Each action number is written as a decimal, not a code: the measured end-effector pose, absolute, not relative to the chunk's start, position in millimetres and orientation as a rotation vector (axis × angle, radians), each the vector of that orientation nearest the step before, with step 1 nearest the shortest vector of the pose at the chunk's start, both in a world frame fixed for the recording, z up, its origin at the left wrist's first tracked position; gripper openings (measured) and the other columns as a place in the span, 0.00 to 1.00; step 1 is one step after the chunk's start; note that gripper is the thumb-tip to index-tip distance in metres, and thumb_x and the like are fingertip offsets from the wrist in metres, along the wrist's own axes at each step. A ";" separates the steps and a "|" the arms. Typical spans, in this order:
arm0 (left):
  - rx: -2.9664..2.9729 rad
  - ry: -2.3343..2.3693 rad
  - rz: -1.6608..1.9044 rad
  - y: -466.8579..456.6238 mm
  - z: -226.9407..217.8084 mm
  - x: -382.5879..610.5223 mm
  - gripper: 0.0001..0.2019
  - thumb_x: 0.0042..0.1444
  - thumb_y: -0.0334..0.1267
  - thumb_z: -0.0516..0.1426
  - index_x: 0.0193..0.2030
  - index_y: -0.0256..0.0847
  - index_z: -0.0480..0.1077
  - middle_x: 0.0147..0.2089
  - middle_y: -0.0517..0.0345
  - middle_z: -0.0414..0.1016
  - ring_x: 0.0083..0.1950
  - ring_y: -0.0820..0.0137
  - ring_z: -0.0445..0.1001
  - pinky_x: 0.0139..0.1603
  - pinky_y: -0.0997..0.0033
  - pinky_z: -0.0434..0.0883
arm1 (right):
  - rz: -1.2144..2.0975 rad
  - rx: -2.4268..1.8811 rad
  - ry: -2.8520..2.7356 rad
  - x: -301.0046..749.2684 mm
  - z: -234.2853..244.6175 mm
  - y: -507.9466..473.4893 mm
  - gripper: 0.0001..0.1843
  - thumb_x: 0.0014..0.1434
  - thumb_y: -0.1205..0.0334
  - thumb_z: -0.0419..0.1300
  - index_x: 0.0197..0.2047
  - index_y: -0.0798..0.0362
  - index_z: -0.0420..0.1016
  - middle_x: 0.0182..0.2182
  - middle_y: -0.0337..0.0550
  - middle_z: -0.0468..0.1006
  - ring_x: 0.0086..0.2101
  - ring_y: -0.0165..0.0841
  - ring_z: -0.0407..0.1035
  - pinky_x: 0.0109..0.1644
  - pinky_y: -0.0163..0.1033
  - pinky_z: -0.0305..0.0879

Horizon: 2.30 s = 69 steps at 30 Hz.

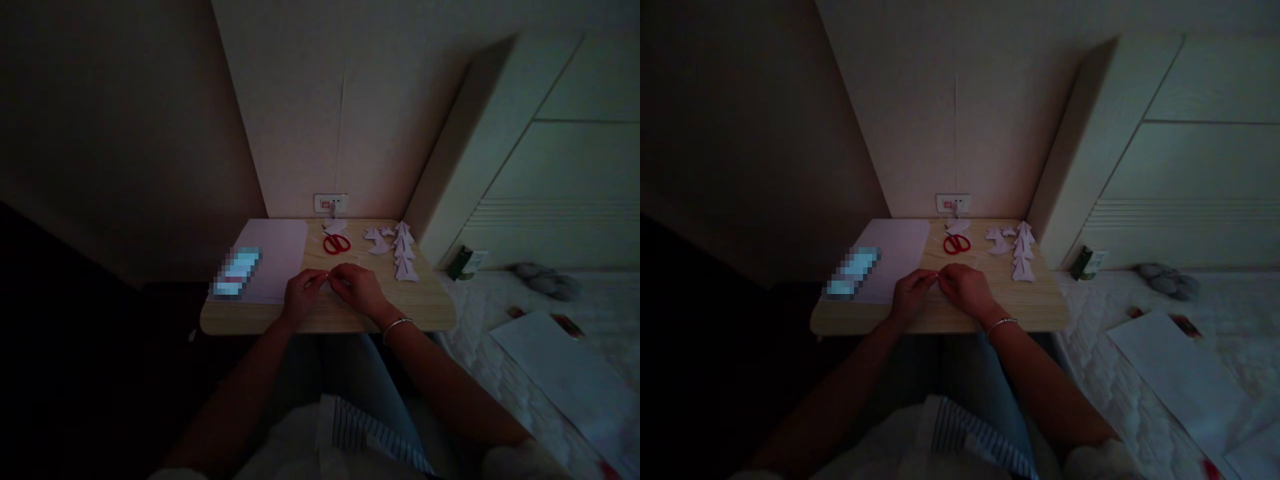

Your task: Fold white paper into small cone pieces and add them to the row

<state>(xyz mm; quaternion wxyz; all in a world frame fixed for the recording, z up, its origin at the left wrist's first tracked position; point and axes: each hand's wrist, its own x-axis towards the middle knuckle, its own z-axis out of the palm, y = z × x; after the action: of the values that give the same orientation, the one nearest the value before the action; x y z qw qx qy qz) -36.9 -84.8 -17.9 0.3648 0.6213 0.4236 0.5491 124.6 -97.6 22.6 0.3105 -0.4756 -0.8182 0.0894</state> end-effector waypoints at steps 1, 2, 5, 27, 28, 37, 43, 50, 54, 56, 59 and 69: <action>1.577 1.100 1.408 -84.7 -17.6 -37.0 0.09 0.51 0.41 0.58 0.36 0.40 0.76 0.37 0.57 0.78 0.40 0.70 0.74 0.45 0.70 0.68 | 0.268 -1.257 -2.124 124.3 21.3 -96.8 0.08 0.59 0.60 0.54 0.37 0.52 0.72 0.32 0.44 0.77 0.33 0.32 0.69 0.37 0.35 0.61; 1.556 1.111 1.405 -84.4 -17.3 -37.2 0.10 0.51 0.41 0.58 0.36 0.40 0.75 0.37 0.57 0.78 0.40 0.70 0.74 0.45 0.70 0.68 | 0.301 -1.257 -2.086 124.1 19.9 -95.9 0.08 0.59 0.60 0.54 0.37 0.52 0.72 0.32 0.43 0.77 0.32 0.32 0.69 0.36 0.35 0.61; 1.503 1.127 1.385 -82.2 -17.8 -38.3 0.10 0.51 0.42 0.58 0.35 0.38 0.75 0.35 0.57 0.78 0.38 0.70 0.74 0.43 0.70 0.69 | 0.398 -1.247 -1.999 124.1 16.2 -93.8 0.09 0.60 0.59 0.53 0.37 0.53 0.72 0.31 0.43 0.77 0.31 0.31 0.69 0.35 0.35 0.62; 1.993 1.134 1.422 -88.7 -20.6 -36.4 0.09 0.55 0.37 0.55 0.39 0.41 0.75 0.38 0.56 0.78 0.36 0.72 0.76 0.37 0.74 0.73 | 0.471 -1.143 -2.155 140.3 31.0 -91.4 0.10 0.60 0.59 0.54 0.37 0.53 0.76 0.33 0.43 0.77 0.33 0.31 0.70 0.37 0.34 0.62; 1.991 1.142 1.423 -89.0 -20.8 -36.4 0.09 0.56 0.38 0.55 0.39 0.41 0.75 0.38 0.55 0.78 0.36 0.72 0.75 0.37 0.74 0.73 | 0.444 -1.146 -2.182 140.7 32.2 -91.8 0.10 0.61 0.59 0.54 0.37 0.53 0.75 0.34 0.43 0.77 0.33 0.31 0.69 0.37 0.34 0.61; 1.965 1.125 1.354 -88.4 -21.1 -35.2 0.07 0.54 0.37 0.55 0.35 0.40 0.73 0.34 0.57 0.77 0.32 0.74 0.74 0.33 0.76 0.72 | 0.266 -1.174 -2.386 142.9 42.4 -98.2 0.09 0.61 0.61 0.54 0.39 0.53 0.74 0.35 0.44 0.77 0.33 0.31 0.69 0.36 0.34 0.59; 1.968 1.111 1.363 -87.9 -22.9 -35.3 0.06 0.54 0.37 0.55 0.33 0.39 0.72 0.33 0.57 0.76 0.32 0.75 0.73 0.33 0.78 0.70 | 0.253 -1.186 -2.445 142.6 48.5 -100.0 0.10 0.62 0.60 0.52 0.39 0.53 0.74 0.35 0.44 0.77 0.34 0.31 0.70 0.37 0.34 0.59; 1.854 1.101 1.313 -89.4 -16.7 -34.2 0.05 0.51 0.36 0.56 0.32 0.38 0.73 0.31 0.59 0.78 0.29 0.75 0.74 0.32 0.77 0.71 | 0.335 -1.241 -2.328 139.5 41.6 -100.7 0.07 0.59 0.63 0.54 0.37 0.52 0.73 0.33 0.41 0.77 0.32 0.30 0.70 0.35 0.33 0.58; 1.856 1.091 1.294 -89.7 -16.0 -33.9 0.06 0.51 0.36 0.57 0.32 0.38 0.74 0.31 0.58 0.78 0.28 0.74 0.74 0.30 0.77 0.71 | 0.345 -1.273 -2.290 138.3 39.7 -102.1 0.05 0.56 0.63 0.56 0.35 0.53 0.73 0.32 0.41 0.76 0.31 0.30 0.69 0.34 0.32 0.57; 1.878 1.080 1.288 -89.7 -16.7 -34.0 0.06 0.50 0.36 0.56 0.31 0.38 0.74 0.30 0.57 0.78 0.28 0.74 0.74 0.29 0.77 0.71 | 0.345 -1.276 -2.290 138.3 39.9 -102.6 0.05 0.55 0.64 0.56 0.34 0.53 0.72 0.31 0.40 0.76 0.30 0.29 0.68 0.34 0.32 0.57; 1.917 1.038 1.293 -90.1 -17.5 -34.6 0.06 0.50 0.35 0.56 0.31 0.38 0.75 0.30 0.57 0.78 0.28 0.74 0.74 0.29 0.77 0.70 | 0.370 -1.292 -2.277 138.4 39.5 -103.2 0.04 0.54 0.64 0.57 0.33 0.53 0.72 0.29 0.39 0.75 0.29 0.28 0.66 0.32 0.32 0.55; 1.794 1.032 1.257 -90.6 -16.2 -35.3 0.08 0.51 0.40 0.58 0.34 0.39 0.75 0.33 0.56 0.79 0.32 0.71 0.75 0.33 0.74 0.71 | 0.413 -1.278 -2.190 139.4 36.3 -99.7 0.07 0.56 0.59 0.57 0.34 0.53 0.74 0.30 0.41 0.73 0.29 0.28 0.66 0.32 0.33 0.58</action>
<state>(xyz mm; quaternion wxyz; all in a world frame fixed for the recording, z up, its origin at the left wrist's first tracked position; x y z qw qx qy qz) -35.3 -90.6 -16.2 0.3522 0.6934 0.3987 0.4860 139.4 -99.7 36.3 0.2823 -0.4773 -0.8177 0.1544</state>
